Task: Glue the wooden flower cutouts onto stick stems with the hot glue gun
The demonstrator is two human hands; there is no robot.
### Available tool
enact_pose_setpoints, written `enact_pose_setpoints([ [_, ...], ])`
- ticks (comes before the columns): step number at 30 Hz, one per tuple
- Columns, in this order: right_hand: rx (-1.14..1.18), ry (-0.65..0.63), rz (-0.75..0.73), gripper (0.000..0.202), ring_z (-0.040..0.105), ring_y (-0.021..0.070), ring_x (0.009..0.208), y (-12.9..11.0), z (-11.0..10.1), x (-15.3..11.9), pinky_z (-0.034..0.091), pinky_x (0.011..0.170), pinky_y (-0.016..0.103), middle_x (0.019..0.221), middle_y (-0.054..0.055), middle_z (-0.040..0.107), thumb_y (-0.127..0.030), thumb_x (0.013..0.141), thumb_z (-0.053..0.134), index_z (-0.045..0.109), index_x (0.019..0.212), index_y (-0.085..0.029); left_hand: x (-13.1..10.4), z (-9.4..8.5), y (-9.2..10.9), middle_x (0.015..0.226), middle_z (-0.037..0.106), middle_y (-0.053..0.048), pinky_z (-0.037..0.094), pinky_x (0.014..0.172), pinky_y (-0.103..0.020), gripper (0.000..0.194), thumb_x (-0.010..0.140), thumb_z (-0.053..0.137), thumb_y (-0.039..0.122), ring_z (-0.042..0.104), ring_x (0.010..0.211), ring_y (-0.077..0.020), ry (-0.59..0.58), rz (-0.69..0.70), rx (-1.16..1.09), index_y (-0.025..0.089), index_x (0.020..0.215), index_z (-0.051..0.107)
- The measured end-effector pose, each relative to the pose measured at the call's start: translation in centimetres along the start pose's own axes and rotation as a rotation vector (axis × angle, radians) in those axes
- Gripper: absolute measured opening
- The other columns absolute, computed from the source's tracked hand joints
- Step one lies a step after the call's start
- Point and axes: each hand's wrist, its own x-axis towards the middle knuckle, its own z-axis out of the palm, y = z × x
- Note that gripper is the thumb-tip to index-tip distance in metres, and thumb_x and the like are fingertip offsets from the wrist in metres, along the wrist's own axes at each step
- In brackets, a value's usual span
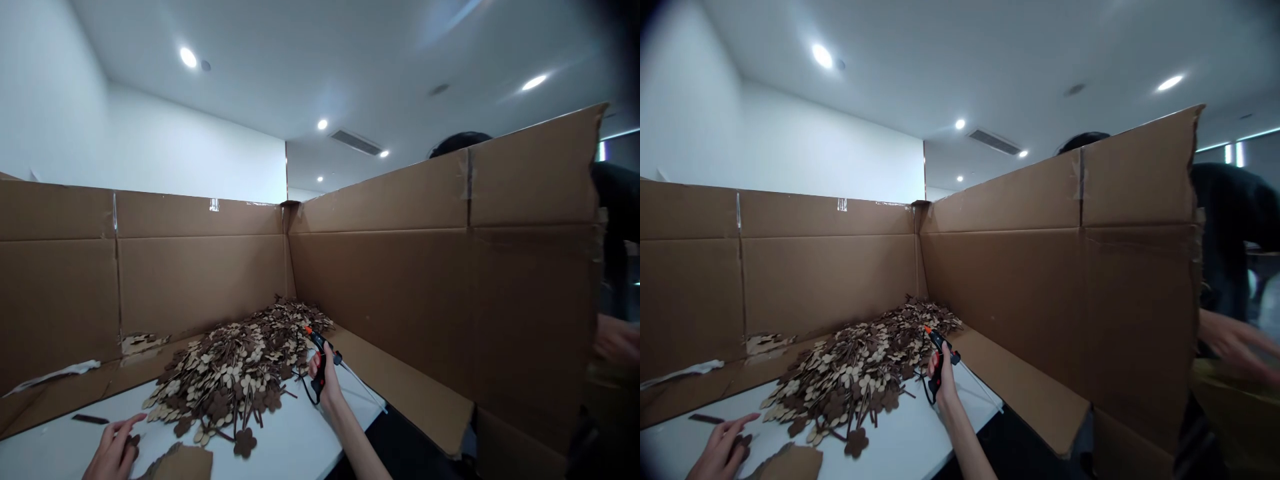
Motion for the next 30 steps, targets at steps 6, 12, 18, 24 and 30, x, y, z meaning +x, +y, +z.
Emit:
enact_pose_setpoints([
  [6, -0.027, -0.048, 0.001, 0.048, 0.046, 0.0099, 0.043, 0.3, 0.0, 0.1, 0.038, 0.042, 0.023, 0.049, -0.002, 0.052, -0.062, 0.075, 0.062, 0.048, 0.056, -0.02, 0.6, 1.1, -2.5, 0.112, 0.052, -0.011, 0.052, 0.082, -0.039, 0.044, 0.076, 0.04, 0.042, 0.06, 0.103, -0.0277, 0.028, 0.003, 0.032, 0.021, 0.108, 0.062],
  [12, 0.073, -0.143, 0.053, 0.034, 0.065, 0.0202, 0.068, -0.1, 0.0, -0.2, 0.048, 0.052, 0.029, 0.08, 0.004, 0.07, -0.052, 0.078, 0.059, 0.061, 0.091, -0.021, 0.5, 0.2, -1.2, 0.113, 0.051, -0.016, 0.044, 0.097, -0.045, 0.051, 0.078, 0.035, 0.045, 0.055, 0.109, -0.0305, 0.049, 0.017, 0.104, 0.015, 0.111, 0.06],
  [18, 0.092, -0.131, 0.044, 0.027, 0.061, 0.0198, 0.06, 0.4, -0.5, 0.4, 0.047, 0.051, 0.031, 0.06, 0.0, 0.059, -0.047, 0.079, 0.047, 0.052, 0.072, -0.022, 0.3, -0.7, 0.7, 0.109, 0.056, -0.017, 0.04, 0.099, -0.049, 0.052, 0.079, 0.033, 0.043, 0.054, 0.103, -0.0324, 0.009, 0.026, 0.177, 0.012, 0.11, 0.062],
  [24, -0.159, 0.033, -0.057, 0.031, 0.046, 0.0099, 0.042, 1.1, -0.9, 1.0, 0.033, 0.038, 0.022, 0.057, -0.003, 0.054, -0.05, 0.075, 0.061, 0.049, 0.073, -0.022, 0.0, -1.2, 2.2, 0.109, 0.057, -0.017, 0.039, 0.098, -0.048, 0.048, 0.085, 0.031, 0.04, 0.051, 0.106, -0.0322, -0.036, 0.051, 0.217, 0.013, 0.112, 0.06],
  [30, -0.105, -0.253, 0.03, 0.025, 0.055, 0.0113, 0.057, 0.6, -0.7, 0.4, 0.04, 0.049, 0.02, 0.074, -0.001, 0.064, -0.027, 0.068, 0.064, 0.055, 0.091, -0.023, 0.1, -1.4, 2.8, 0.102, 0.06, -0.015, 0.042, 0.095, -0.046, 0.048, 0.083, 0.032, 0.041, 0.055, 0.099, -0.0309, -0.032, 0.102, 0.269, 0.014, 0.107, 0.063],
])
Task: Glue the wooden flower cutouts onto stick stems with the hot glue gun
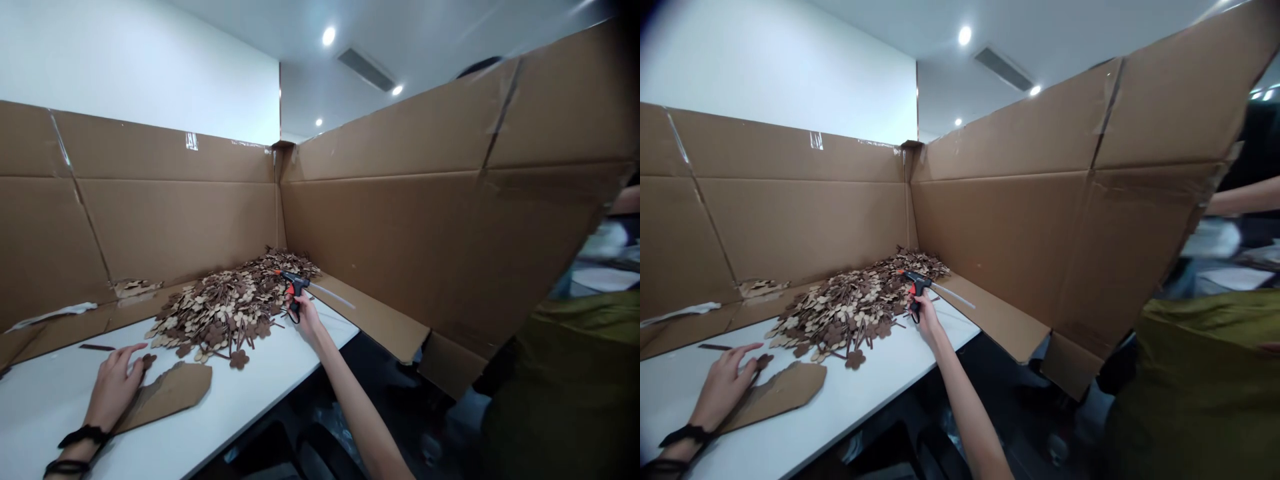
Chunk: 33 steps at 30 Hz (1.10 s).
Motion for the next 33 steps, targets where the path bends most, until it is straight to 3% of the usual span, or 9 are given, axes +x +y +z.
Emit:
enact_pose_setpoints([
  [2, 0.003, -0.172, 0.062, 0.03, 0.057, 0.0132, 0.061, -0.2, 0.4, -0.4, 0.04, 0.049, 0.022, 0.081, 0.002, 0.066, -0.025, 0.068, 0.059, 0.057, 0.097, -0.022, 0.0, -0.1, 0.2, 0.1, 0.061, -0.014, 0.042, 0.093, -0.046, 0.048, 0.082, 0.032, 0.041, 0.056, 0.098, -0.0311, 0.005, 0.005, 0.012, 0.014, 0.106, 0.063],
  [4, -0.024, -0.255, 0.111, 0.029, 0.056, 0.014, 0.06, -0.3, 0.8, -0.7, 0.039, 0.048, 0.023, 0.084, 0.003, 0.067, -0.027, 0.069, 0.056, 0.059, 0.097, -0.02, 0.0, -0.2, 0.4, 0.1, 0.061, -0.014, 0.043, 0.093, -0.045, 0.047, 0.081, 0.033, 0.04, 0.056, 0.097, -0.0308, 0.005, 0.007, 0.013, 0.014, 0.105, 0.064],
  [7, -0.063, -0.273, 0.149, 0.026, 0.055, 0.0145, 0.06, -0.4, 1.2, -1.1, 0.04, 0.048, 0.024, 0.083, 0.004, 0.067, -0.03, 0.071, 0.056, 0.06, 0.094, -0.019, -0.1, -0.4, 1.0, 0.102, 0.062, -0.014, 0.042, 0.094, -0.045, 0.044, 0.081, 0.033, 0.037, 0.056, 0.099, -0.03, 0.002, 0.0, 0.011, 0.014, 0.103, 0.064],
  [13, -0.113, -0.326, 0.107, 0.029, 0.056, 0.0134, 0.066, -0.3, 1.4, -1.6, 0.041, 0.055, 0.023, 0.092, 0.003, 0.067, -0.02, 0.071, 0.062, 0.062, 0.1, -0.021, -0.3, -0.9, 1.6, 0.107, 0.061, -0.018, 0.041, 0.096, -0.045, 0.048, 0.083, 0.031, 0.036, 0.053, 0.102, -0.0308, -0.048, -0.015, 0.003, 0.01, 0.107, 0.063],
  [20, -0.293, -0.292, 0.189, 0.034, 0.058, 0.0133, 0.066, 0.1, 1.8, -2.1, 0.044, 0.064, 0.024, 0.074, 0.002, 0.066, -0.028, 0.075, 0.071, 0.064, 0.107, -0.017, -0.3, -0.6, 1.4, 0.106, 0.06, -0.016, 0.042, 0.095, -0.045, 0.048, 0.083, 0.031, 0.039, 0.054, 0.101, -0.0294, -0.042, -0.012, -0.004, 0.011, 0.107, 0.063],
  [24, -0.326, -0.298, 0.1, 0.04, 0.059, 0.0125, 0.067, 0.5, 1.5, -1.8, 0.047, 0.068, 0.025, 0.075, 0.001, 0.066, -0.031, 0.075, 0.072, 0.064, 0.111, -0.018, -0.4, -0.5, 1.2, 0.105, 0.061, -0.013, 0.042, 0.096, -0.043, 0.044, 0.083, 0.033, 0.037, 0.054, 0.101, -0.0278, -0.028, -0.007, 0.012, 0.015, 0.106, 0.063],
  [28, -0.332, -0.178, 0.075, 0.056, 0.061, 0.0134, 0.066, 1.1, 1.0, -1.3, 0.052, 0.062, 0.028, 0.08, 0.001, 0.066, -0.034, 0.074, 0.072, 0.057, 0.126, -0.02, -0.4, -0.4, 1.1, 0.107, 0.062, -0.015, 0.041, 0.095, -0.043, 0.046, 0.083, 0.031, 0.037, 0.054, 0.1, -0.0282, -0.038, 0.006, 0.038, 0.014, 0.105, 0.064],
  [33, -0.315, -0.104, 0.003, 0.055, 0.061, 0.0122, 0.067, 1.1, 1.0, -1.0, 0.052, 0.058, 0.025, 0.089, 0.002, 0.066, -0.031, 0.07, 0.075, 0.061, 0.122, -0.023, -0.4, 0.1, 0.6, 0.108, 0.066, -0.015, 0.039, 0.096, -0.043, 0.05, 0.083, 0.035, 0.044, 0.055, 0.104, -0.0302, -0.077, -0.023, 0.101, 0.013, 0.106, 0.065],
])
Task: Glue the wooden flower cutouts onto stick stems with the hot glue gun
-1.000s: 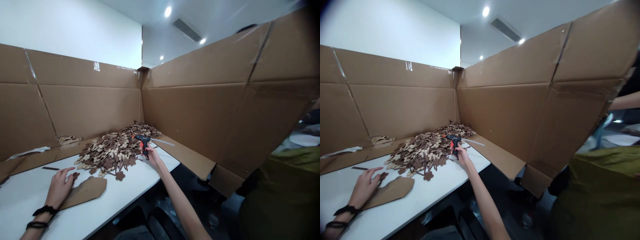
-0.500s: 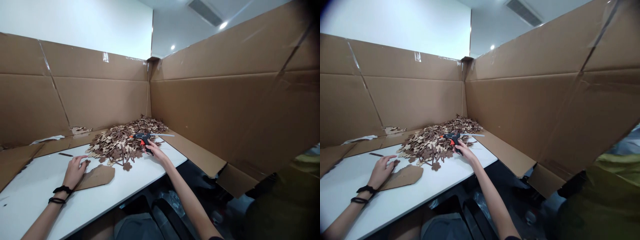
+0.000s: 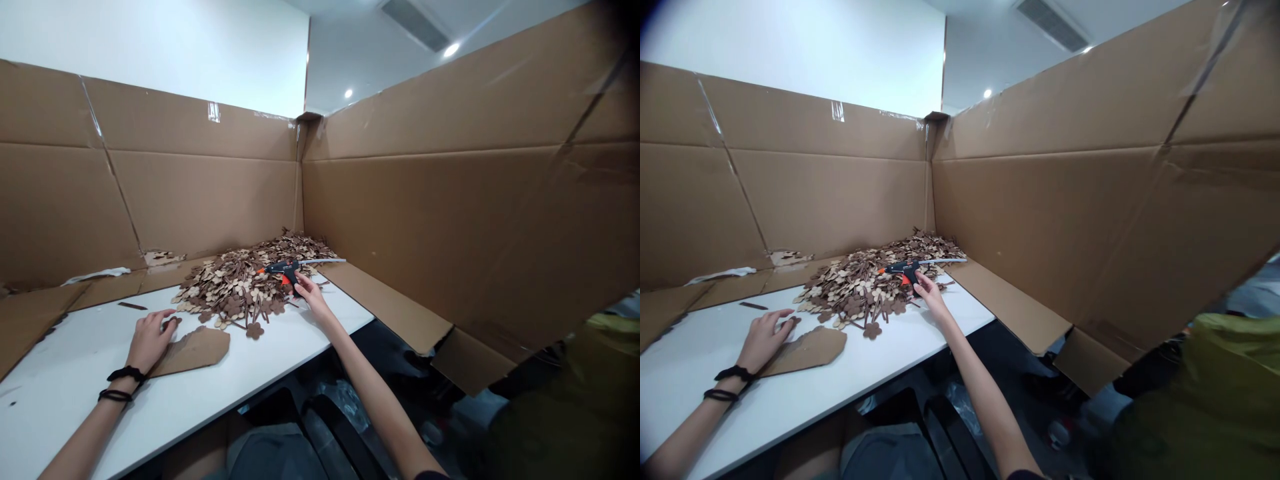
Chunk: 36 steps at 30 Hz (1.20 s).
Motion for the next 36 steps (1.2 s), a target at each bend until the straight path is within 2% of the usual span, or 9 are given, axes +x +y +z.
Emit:
enact_pose_setpoints([
  [4, 0.0, 0.009, -0.024, 0.052, 0.06, 0.013, 0.069, -0.2, 0.0, 0.0, 0.051, 0.057, 0.024, 0.084, 0.001, 0.065, -0.032, 0.071, 0.075, 0.061, 0.121, -0.023, 0.0, 0.3, -0.3, 0.102, 0.068, -0.017, 0.04, 0.093, -0.043, 0.057, 0.081, 0.038, 0.05, 0.058, 0.097, -0.0306, -0.104, 0.003, 0.037, 0.01, 0.11, 0.066],
  [7, 0.009, 0.013, -0.023, 0.051, 0.06, 0.0138, 0.068, 0.0, -0.1, 0.0, 0.05, 0.055, 0.024, 0.083, 0.002, 0.066, -0.032, 0.071, 0.075, 0.062, 0.12, -0.023, 0.0, 0.1, -0.2, 0.095, 0.068, -0.016, 0.041, 0.09, -0.042, 0.058, 0.08, 0.038, 0.05, 0.059, 0.09, -0.0294, -0.138, 0.001, 0.043, 0.009, 0.111, 0.067],
  [13, 0.034, 0.054, -0.021, 0.047, 0.062, 0.0145, 0.068, 0.3, -0.4, 0.2, 0.049, 0.052, 0.024, 0.082, 0.001, 0.064, -0.031, 0.07, 0.075, 0.064, 0.115, -0.023, 0.1, -0.2, 0.0, 0.094, 0.069, -0.014, 0.043, 0.088, -0.039, 0.054, 0.08, 0.038, 0.048, 0.061, 0.087, -0.0281, -0.15, -0.011, 0.038, 0.013, 0.104, 0.071],
  [23, 0.019, 0.049, -0.034, 0.049, 0.062, 0.0155, 0.068, 0.3, -0.5, 0.3, 0.05, 0.054, 0.026, 0.082, 0.001, 0.06, -0.032, 0.07, 0.074, 0.062, 0.117, -0.024, 0.0, -0.8, 0.6, 0.093, 0.072, -0.011, 0.045, 0.082, -0.035, 0.048, 0.079, 0.038, 0.042, 0.063, 0.082, -0.0258, -0.134, 0.001, -0.035, 0.014, 0.102, 0.07],
  [29, 0.034, 0.038, -0.032, 0.05, 0.062, 0.0154, 0.067, 0.1, -0.4, 0.2, 0.049, 0.053, 0.026, 0.084, 0.003, 0.061, -0.031, 0.07, 0.074, 0.062, 0.117, -0.023, -0.1, -1.1, 0.7, 0.09, 0.072, -0.01, 0.046, 0.074, -0.031, 0.043, 0.08, 0.038, 0.038, 0.063, 0.073, -0.0222, -0.186, -0.017, -0.118, 0.014, 0.098, 0.069],
  [36, 0.024, 0.03, -0.05, 0.048, 0.061, 0.0165, 0.068, 0.4, -0.6, 0.4, 0.049, 0.053, 0.027, 0.086, 0.003, 0.062, -0.032, 0.071, 0.074, 0.063, 0.117, -0.024, -0.3, -0.9, 0.9, 0.102, 0.068, -0.01, 0.047, 0.071, -0.029, 0.045, 0.082, 0.036, 0.043, 0.065, 0.078, -0.0208, -0.197, -0.103, -0.142, 0.016, 0.101, 0.066],
])
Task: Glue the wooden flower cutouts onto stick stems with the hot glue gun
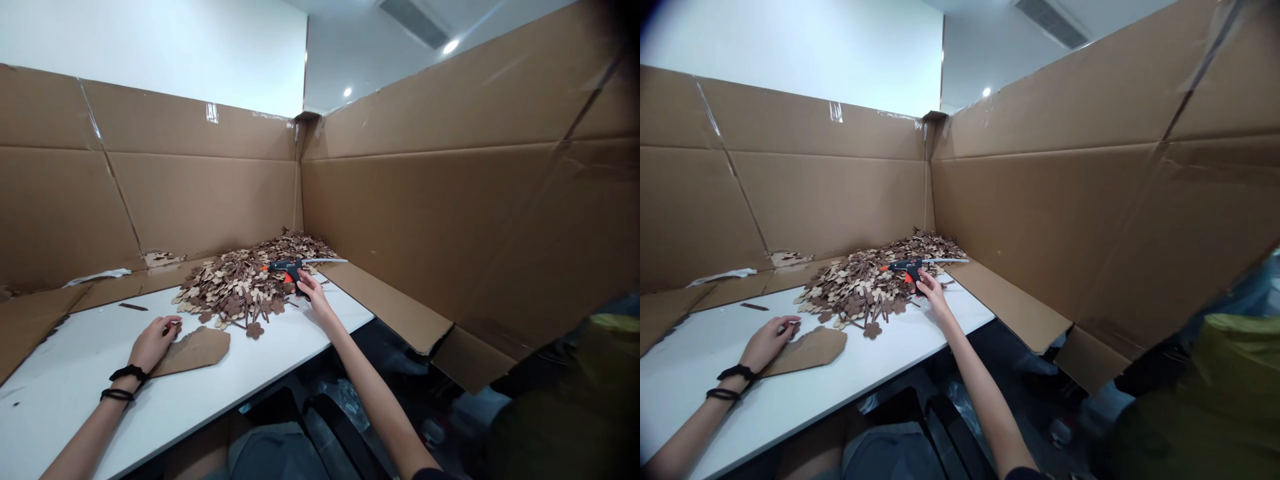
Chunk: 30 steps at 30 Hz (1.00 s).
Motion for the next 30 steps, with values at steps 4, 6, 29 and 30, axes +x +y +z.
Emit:
enact_pose_setpoints([
  [4, -0.014, -0.022, 0.003, 0.05, 0.061, 0.0158, 0.069, 0.3, -0.2, 0.1, 0.05, 0.055, 0.026, 0.085, 0.003, 0.062, -0.034, 0.071, 0.074, 0.061, 0.118, -0.024, -0.2, -0.2, 0.3, 0.106, 0.067, -0.009, 0.045, 0.072, -0.028, 0.043, 0.082, 0.035, 0.041, 0.064, 0.081, -0.0204, -0.032, -0.038, 0.039, 0.018, 0.103, 0.065],
  [6, -0.021, -0.026, 0.009, 0.05, 0.061, 0.0155, 0.069, 0.3, -0.2, 0.1, 0.051, 0.055, 0.026, 0.085, 0.002, 0.062, -0.035, 0.07, 0.074, 0.061, 0.118, -0.024, -0.3, -0.3, 0.5, 0.107, 0.066, -0.007, 0.044, 0.072, -0.029, 0.042, 0.082, 0.035, 0.041, 0.064, 0.082, -0.0203, -0.036, -0.052, 0.052, 0.019, 0.104, 0.064],
  [29, -0.045, -0.012, 0.032, 0.058, 0.061, 0.0164, 0.071, 0.3, -0.4, 0.3, 0.047, 0.057, 0.028, 0.098, 0.007, 0.063, -0.038, 0.069, 0.074, 0.058, 0.123, -0.024, -0.4, -0.9, 1.2, 0.089, 0.065, -0.005, 0.043, 0.066, -0.029, 0.045, 0.078, 0.04, 0.05, 0.061, 0.072, -0.0197, 0.117, -0.071, -0.012, 0.018, 0.104, 0.059],
  [30, -0.044, -0.011, 0.032, 0.058, 0.061, 0.0163, 0.071, 0.2, -0.3, 0.2, 0.047, 0.057, 0.028, 0.1, 0.007, 0.063, -0.037, 0.069, 0.073, 0.058, 0.123, -0.024, -0.4, -0.9, 1.2, 0.089, 0.065, -0.005, 0.043, 0.065, -0.028, 0.045, 0.078, 0.04, 0.049, 0.061, 0.07, -0.019, 0.14, -0.079, -0.018, 0.018, 0.104, 0.059],
])
